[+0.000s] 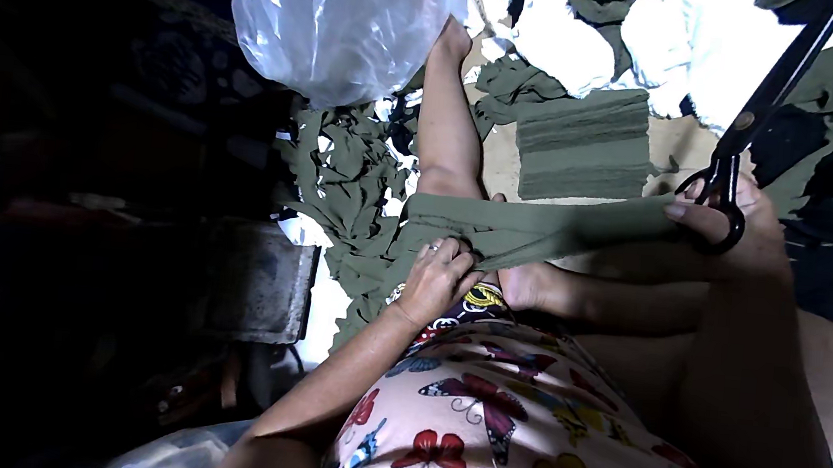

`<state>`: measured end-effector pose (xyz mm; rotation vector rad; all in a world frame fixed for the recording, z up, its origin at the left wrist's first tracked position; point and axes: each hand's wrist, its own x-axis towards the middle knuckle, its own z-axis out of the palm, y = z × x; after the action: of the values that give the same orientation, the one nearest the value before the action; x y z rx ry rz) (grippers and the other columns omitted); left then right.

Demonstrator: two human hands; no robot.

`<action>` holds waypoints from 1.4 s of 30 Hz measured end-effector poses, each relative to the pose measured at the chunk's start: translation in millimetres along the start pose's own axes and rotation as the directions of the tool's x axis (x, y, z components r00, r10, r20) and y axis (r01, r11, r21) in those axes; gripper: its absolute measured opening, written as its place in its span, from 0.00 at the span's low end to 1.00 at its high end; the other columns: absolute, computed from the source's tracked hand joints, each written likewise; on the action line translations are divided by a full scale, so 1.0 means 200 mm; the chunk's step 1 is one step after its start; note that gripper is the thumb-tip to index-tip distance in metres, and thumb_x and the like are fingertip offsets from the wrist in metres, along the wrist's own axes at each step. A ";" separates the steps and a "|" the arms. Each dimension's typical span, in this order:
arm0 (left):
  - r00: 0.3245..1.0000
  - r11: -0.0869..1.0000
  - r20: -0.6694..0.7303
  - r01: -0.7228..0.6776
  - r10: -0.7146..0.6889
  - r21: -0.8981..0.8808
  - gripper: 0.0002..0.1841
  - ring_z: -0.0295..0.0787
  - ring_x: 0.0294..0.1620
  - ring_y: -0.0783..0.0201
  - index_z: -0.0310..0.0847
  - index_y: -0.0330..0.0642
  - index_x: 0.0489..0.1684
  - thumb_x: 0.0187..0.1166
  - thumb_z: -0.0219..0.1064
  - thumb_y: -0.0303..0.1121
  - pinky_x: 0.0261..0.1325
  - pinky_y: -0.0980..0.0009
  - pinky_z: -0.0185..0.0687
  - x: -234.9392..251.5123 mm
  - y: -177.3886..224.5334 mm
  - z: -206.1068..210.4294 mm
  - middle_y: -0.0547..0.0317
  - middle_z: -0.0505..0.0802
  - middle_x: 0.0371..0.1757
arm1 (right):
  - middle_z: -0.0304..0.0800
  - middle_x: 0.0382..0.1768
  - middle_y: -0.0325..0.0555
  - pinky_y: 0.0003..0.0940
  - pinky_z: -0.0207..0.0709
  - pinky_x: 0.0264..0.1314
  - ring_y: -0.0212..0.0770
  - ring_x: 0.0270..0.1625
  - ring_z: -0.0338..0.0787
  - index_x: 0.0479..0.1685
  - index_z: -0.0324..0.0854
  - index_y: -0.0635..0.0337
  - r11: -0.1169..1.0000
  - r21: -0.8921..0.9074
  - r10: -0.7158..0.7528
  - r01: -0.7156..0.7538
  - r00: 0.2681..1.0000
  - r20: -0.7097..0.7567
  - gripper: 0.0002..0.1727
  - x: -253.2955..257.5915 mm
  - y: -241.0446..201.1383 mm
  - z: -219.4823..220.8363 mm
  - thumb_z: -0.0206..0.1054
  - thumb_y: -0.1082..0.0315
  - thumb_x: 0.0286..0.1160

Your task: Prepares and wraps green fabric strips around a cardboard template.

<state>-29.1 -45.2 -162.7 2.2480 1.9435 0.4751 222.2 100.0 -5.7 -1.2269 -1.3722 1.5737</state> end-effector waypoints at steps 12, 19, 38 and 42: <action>0.919 0.932 0.374 0.241 -0.129 -0.270 0.28 0.93 0.46 0.49 0.85 0.33 0.58 0.68 0.81 0.47 0.54 0.46 0.88 0.12 0.00 -0.15 0.44 0.93 0.45 | 0.67 0.18 0.28 0.06 0.67 0.27 0.11 0.19 0.65 0.30 0.61 0.61 0.995 0.098 -0.005 -0.012 0.986 0.168 0.12 0.01 -0.03 0.06 0.54 0.86 0.73; 0.924 0.944 0.366 0.213 -0.111 -0.251 0.22 0.92 0.45 0.46 0.86 0.31 0.55 0.76 0.75 0.43 0.55 0.43 0.85 0.11 0.01 -0.12 0.43 0.93 0.42 | 0.65 0.20 0.23 0.04 0.64 0.28 0.10 0.20 0.64 0.31 0.60 0.55 0.998 0.025 0.059 -0.058 0.996 -0.063 0.15 0.01 0.01 0.00 0.53 0.88 0.71; 0.735 0.631 0.677 0.544 -0.042 -0.552 0.06 0.86 0.26 0.79 0.84 0.46 0.33 0.81 0.63 0.29 0.34 0.80 0.83 0.43 -0.39 -0.49 0.71 0.91 0.25 | 0.85 0.31 0.20 0.12 0.79 0.37 0.15 0.32 0.83 0.43 0.73 0.47 0.979 0.125 -0.184 0.164 0.968 0.173 0.14 0.37 0.75 -0.45 0.71 0.74 0.67; 0.788 0.637 0.610 0.513 -0.082 -0.576 0.05 0.83 0.23 0.80 0.84 0.47 0.33 0.79 0.66 0.29 0.31 0.82 0.80 0.51 -0.44 -0.48 0.74 0.89 0.23 | 0.86 0.30 0.20 0.13 0.80 0.35 0.16 0.31 0.84 0.42 0.74 0.46 0.978 0.145 -0.172 0.150 0.973 0.153 0.14 0.37 0.75 -0.44 0.72 0.74 0.65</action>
<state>-129.9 58.9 -84.4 1.2971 1.4282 0.4009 294.5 167.8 -165.6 -0.8994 -1.4072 1.6510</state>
